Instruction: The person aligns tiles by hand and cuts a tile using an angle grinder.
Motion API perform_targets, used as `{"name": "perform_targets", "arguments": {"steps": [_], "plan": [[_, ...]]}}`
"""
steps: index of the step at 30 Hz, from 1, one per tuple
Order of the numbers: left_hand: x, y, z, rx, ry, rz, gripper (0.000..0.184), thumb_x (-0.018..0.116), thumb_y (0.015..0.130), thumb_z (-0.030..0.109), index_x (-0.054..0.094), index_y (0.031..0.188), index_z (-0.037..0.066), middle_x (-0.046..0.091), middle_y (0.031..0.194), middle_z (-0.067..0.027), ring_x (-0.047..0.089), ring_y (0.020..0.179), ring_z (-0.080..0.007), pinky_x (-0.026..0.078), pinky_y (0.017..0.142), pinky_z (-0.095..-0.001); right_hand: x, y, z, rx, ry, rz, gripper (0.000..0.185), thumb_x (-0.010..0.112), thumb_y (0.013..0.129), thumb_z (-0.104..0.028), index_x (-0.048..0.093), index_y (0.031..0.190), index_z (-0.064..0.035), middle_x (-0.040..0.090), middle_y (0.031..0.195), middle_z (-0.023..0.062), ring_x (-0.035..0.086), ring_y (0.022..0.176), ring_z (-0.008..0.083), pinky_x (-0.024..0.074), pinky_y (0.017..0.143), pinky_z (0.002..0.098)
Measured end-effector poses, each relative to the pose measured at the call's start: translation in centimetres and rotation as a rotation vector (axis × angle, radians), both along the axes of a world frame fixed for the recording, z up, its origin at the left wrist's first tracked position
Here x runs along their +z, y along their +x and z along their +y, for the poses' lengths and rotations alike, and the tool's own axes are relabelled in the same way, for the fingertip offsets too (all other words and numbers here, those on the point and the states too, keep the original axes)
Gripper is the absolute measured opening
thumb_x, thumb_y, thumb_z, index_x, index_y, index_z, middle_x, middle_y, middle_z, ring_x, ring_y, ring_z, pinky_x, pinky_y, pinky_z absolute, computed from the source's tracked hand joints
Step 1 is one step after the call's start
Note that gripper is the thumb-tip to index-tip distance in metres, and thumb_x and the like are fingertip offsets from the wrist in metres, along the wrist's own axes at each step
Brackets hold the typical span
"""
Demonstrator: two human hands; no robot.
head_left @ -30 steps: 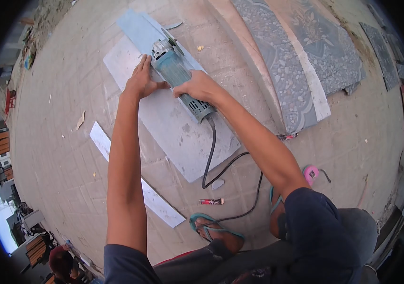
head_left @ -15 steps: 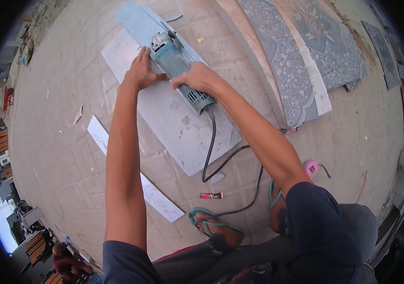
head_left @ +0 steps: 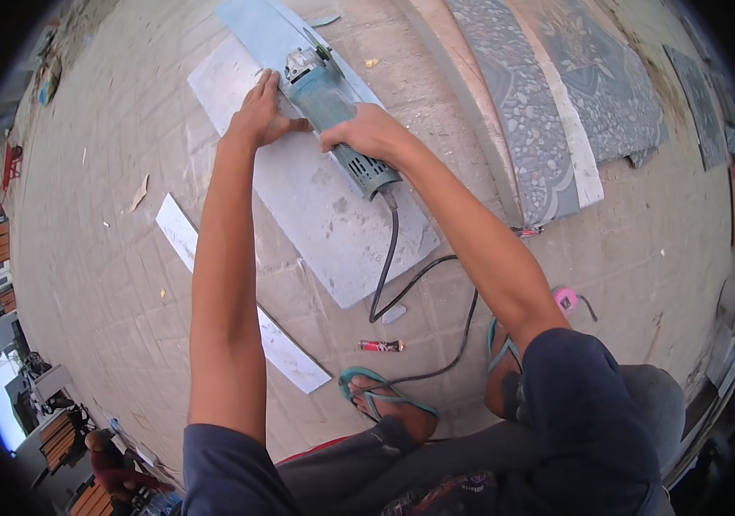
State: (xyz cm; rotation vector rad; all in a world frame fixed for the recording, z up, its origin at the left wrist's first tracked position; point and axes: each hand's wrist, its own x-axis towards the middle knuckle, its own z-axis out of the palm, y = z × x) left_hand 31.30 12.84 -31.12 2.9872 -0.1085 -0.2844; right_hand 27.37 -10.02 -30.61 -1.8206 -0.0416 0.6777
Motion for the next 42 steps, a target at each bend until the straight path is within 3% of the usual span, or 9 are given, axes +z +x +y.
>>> {"name": "perform_targets", "arguments": {"steps": [13,15,19,28,30,42], "plan": [[0.6,-0.4,-0.4,0.035,-0.015,0.026,0.128,0.084,0.053,0.059,0.022,0.155,0.01,0.018,0.162,-0.0077,0.022,0.148,-0.0258,0.032,0.116,-0.0449,1.8,1.0,0.3,0.039,0.026,0.067,0.046,0.076,0.062,-0.027,0.068,0.09,0.0091,0.066,0.083,0.016,0.062,0.068,0.0219,0.049,0.062,0.0318],[0.9,-0.6,-0.7,0.045,0.004,0.033,0.115,0.08,0.062,0.044,0.022,0.154,0.01,0.02,0.161,-0.0105,0.024,0.147,-0.0284,0.029,0.118,-0.0402,2.5,0.9,0.2,0.047,-0.025,0.064,0.046,0.076,0.062,-0.029,0.068,0.087,0.0098,0.065,0.081,0.0166,0.061,0.065,0.0217,0.048,0.059,0.0318],[1.3,-0.7,-0.9,0.045,0.011,0.039,0.115,0.08,0.062,0.044,0.022,0.154,0.01,0.021,0.161,-0.0106,0.025,0.147,-0.0284,0.029,0.118,-0.0397,1.9,0.6,0.1,0.026,0.014,0.058,0.047,0.076,0.061,-0.03,0.067,0.084,0.0098,0.064,0.079,0.0161,0.06,0.062,0.0214,0.047,0.056,0.032],[0.6,-0.4,-0.5,0.01,0.007,0.008,0.117,0.082,0.061,0.046,0.023,0.153,0.003,0.022,0.16,-0.0138,0.025,0.146,-0.0306,0.028,0.119,-0.0384,1.5,-0.7,-0.6,0.018,0.008,0.046,0.042,0.076,0.063,-0.026,0.067,0.086,0.0075,0.064,0.079,0.0143,0.06,0.063,0.0202,0.0472,0.057,0.0313],[0.3,-0.2,-0.3,0.027,0.034,0.023,0.127,0.084,0.055,0.06,0.023,0.154,0.01,0.019,0.162,-0.0093,0.022,0.148,-0.0269,0.03,0.118,-0.0425,1.7,-1.1,-0.8,0.017,0.025,0.022,0.042,0.077,0.063,-0.025,0.066,0.088,0.0072,0.064,0.08,0.0142,0.06,0.063,0.0201,0.0476,0.058,0.0316],[0.1,0.1,-0.1,0.021,0.019,0.012,0.117,0.082,0.062,0.057,0.026,0.153,0.009,0.02,0.162,-0.0093,0.024,0.147,-0.0268,0.029,0.119,-0.0405,2.5,-0.8,-0.9,0.035,0.001,0.101,0.048,0.078,0.061,-0.028,0.065,0.087,0.01,0.063,0.079,0.0148,0.058,0.06,0.0211,0.0465,0.054,0.0324]]}}
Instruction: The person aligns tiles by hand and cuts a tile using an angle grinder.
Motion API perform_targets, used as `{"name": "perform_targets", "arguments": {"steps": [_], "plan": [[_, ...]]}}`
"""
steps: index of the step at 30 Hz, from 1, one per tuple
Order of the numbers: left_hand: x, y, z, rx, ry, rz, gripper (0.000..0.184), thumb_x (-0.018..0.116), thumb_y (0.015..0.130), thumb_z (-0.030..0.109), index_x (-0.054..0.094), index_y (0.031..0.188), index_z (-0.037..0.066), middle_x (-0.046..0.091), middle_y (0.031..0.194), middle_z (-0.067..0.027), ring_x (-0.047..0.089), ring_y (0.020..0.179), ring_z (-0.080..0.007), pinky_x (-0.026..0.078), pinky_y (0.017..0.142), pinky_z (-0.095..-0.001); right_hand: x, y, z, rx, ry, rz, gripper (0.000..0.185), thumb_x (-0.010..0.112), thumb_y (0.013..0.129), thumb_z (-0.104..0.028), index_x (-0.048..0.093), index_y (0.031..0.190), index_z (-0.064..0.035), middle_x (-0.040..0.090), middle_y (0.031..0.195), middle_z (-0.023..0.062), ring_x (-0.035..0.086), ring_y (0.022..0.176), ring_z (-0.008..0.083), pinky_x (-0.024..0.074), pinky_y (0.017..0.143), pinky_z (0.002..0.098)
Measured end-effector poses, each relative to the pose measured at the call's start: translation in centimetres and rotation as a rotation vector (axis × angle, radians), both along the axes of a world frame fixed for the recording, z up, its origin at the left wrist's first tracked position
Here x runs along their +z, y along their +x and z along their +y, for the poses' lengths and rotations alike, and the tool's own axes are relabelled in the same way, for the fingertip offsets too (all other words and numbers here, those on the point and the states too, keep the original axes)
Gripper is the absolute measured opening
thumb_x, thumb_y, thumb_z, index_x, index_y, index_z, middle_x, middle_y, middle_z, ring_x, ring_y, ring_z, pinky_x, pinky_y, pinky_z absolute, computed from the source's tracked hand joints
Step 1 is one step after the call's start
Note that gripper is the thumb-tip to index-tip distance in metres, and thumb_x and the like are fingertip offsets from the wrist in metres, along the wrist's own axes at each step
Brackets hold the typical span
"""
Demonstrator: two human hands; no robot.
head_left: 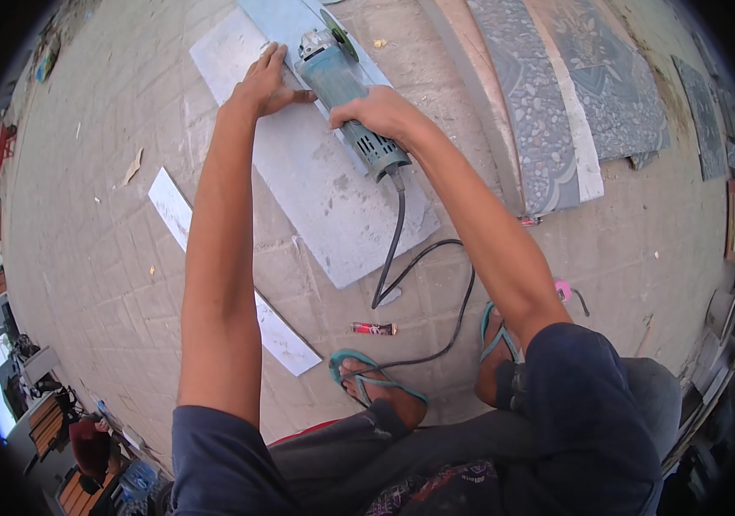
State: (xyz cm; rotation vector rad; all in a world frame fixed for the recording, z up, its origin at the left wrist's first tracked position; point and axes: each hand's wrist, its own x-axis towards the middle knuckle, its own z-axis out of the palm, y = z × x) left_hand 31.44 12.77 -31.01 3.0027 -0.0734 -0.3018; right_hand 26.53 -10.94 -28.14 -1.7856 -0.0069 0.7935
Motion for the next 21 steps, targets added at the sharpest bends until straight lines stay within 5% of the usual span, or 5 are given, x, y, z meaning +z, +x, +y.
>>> {"name": "perform_targets", "arguments": {"steps": [12,15,19,21], "plan": [[-0.2,0.1,0.0,0.007,0.009,0.007,0.115,0.082,0.064,0.054,0.025,0.154,0.009,0.019,0.162,-0.0082,0.023,0.147,-0.0269,0.029,0.119,-0.0406,-0.1,-1.4,-0.7,-0.013,-0.026,-0.018,0.057,0.079,0.056,-0.03,0.066,0.088,0.0145,0.067,0.09,0.0234,0.066,0.077,0.028,0.0514,0.067,0.0332],[-0.4,0.2,0.1,-0.002,0.012,0.0,0.115,0.082,0.064,0.054,0.024,0.154,0.009,0.019,0.162,-0.0084,0.023,0.148,-0.0272,0.028,0.119,-0.0414,-0.5,-1.9,-0.8,-0.029,-0.001,-0.062,0.047,0.077,0.062,-0.027,0.065,0.089,0.0093,0.064,0.08,0.0155,0.061,0.063,0.0207,0.0488,0.056,0.032],[-0.7,0.3,0.4,-0.014,0.007,-0.017,0.115,0.082,0.065,0.054,0.024,0.154,0.009,0.019,0.162,-0.009,0.023,0.148,-0.0275,0.028,0.119,-0.0421,-0.4,-1.7,-0.8,-0.005,-0.03,-0.056,0.046,0.077,0.062,-0.027,0.065,0.09,0.0086,0.065,0.08,0.015,0.061,0.063,0.0205,0.0487,0.056,0.0321],[-0.7,0.3,0.4,-0.012,-0.005,-0.014,0.115,0.082,0.064,0.054,0.025,0.154,0.009,0.019,0.162,-0.0097,0.022,0.148,-0.028,0.028,0.119,-0.0424,-1.3,-1.2,-0.5,-0.022,-0.04,-0.019,0.059,0.08,0.056,-0.031,0.066,0.087,0.0159,0.067,0.089,0.0237,0.066,0.075,0.0284,0.0518,0.066,0.0345]]}}
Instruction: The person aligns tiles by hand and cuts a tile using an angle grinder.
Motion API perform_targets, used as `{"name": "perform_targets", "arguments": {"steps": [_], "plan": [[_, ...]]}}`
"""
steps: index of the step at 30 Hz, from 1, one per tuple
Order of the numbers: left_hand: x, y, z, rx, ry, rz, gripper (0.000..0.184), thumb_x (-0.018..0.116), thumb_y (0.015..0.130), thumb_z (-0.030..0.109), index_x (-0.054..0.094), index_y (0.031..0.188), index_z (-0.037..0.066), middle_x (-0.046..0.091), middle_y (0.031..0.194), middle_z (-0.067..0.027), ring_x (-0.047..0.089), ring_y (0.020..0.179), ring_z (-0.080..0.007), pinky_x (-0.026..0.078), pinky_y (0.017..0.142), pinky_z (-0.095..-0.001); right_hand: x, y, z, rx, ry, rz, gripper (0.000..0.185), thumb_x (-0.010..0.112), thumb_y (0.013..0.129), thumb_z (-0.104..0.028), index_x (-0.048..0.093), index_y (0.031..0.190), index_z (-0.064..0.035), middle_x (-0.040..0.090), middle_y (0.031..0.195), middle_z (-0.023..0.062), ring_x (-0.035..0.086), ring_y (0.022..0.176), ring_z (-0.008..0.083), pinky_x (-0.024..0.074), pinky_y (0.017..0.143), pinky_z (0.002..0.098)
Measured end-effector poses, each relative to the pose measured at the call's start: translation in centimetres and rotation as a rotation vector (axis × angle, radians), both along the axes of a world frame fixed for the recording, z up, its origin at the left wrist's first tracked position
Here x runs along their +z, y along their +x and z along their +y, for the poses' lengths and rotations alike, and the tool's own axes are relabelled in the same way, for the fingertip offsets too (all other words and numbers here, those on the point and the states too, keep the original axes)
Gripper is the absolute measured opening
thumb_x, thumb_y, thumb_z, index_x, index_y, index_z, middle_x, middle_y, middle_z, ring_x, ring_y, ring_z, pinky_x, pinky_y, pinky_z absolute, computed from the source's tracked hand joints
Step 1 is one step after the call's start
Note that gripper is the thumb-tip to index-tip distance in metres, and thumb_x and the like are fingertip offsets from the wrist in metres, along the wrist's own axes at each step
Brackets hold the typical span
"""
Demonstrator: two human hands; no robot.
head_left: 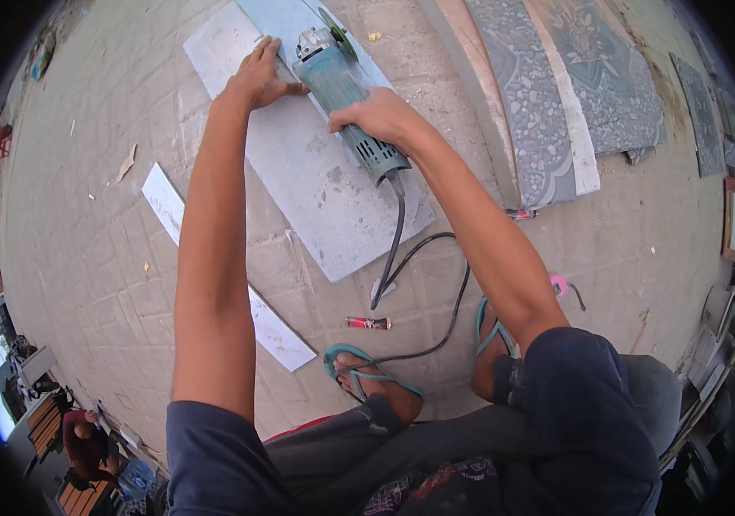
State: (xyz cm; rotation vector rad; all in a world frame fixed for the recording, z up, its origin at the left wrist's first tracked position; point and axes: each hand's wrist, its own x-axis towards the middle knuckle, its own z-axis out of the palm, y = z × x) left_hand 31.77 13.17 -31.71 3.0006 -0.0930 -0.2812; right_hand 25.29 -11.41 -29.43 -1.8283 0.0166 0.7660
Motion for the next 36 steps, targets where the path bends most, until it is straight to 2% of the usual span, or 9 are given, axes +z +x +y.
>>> {"name": "perform_targets", "arguments": {"steps": [7,13,15,28,36], "plan": [[-0.2,0.3,0.1,-0.003,-0.013,0.02,0.117,0.082,0.064,0.055,0.023,0.154,0.009,0.018,0.162,-0.0106,0.021,0.148,-0.0285,0.027,0.119,-0.0427,1.2,-0.3,-0.4,0.009,-0.005,0.026,0.057,0.08,0.057,-0.031,0.066,0.086,0.0157,0.067,0.088,0.0231,0.065,0.073,0.0277,0.0515,0.065,0.0346],[-0.5,0.9,0.7,-0.041,0.008,0.057,0.11,0.079,0.07,0.052,0.023,0.154,0.009,0.016,0.162,-0.0116,0.02,0.148,-0.032,0.026,0.12,-0.0426,1.0,-1.0,-0.7,-0.019,0.014,0.015,0.056,0.08,0.057,-0.031,0.066,0.085,0.0149,0.067,0.087,0.0227,0.065,0.073,0.0272,0.051,0.064,0.0334],[-0.2,0.7,0.6,-0.041,0.028,0.067,0.104,0.077,0.074,0.05,0.025,0.153,0.008,0.015,0.162,-0.0126,0.021,0.147,-0.0333,0.025,0.12,-0.0429,0.9,-1.3,-0.8,0.008,0.035,0.001,0.046,0.078,0.062,-0.027,0.066,0.088,0.0096,0.066,0.08,0.0158,0.062,0.064,0.021,0.0497,0.06,0.0315],[-0.1,0.8,0.7,-0.053,0.004,0.021,0.095,0.077,0.076,0.046,0.031,0.15,0.008,0.02,0.161,-0.0135,0.023,0.147,-0.0328,0.028,0.119,-0.0443,0.5,-0.9,-0.6,-0.002,0.0,0.011,0.047,0.078,0.061,-0.027,0.065,0.088,0.0094,0.065,0.081,0.0154,0.061,0.064,0.0204,0.0493,0.058,0.0316],[-0.3,0.7,0.7,-0.023,-0.021,0.011,0.094,0.076,0.075,0.049,0.033,0.15,0.011,0.02,0.161,-0.0099,0.022,0.147,-0.0314,0.028,0.119,-0.0457,1.0,-2.0,-1.4,-0.016,0.049,0.014,0.053,0.078,0.063,-0.025,0.063,0.1,0.0093,0.065,0.086,0.0158,0.062,0.066,0.0205,0.0502,0.06,0.0321]]}}
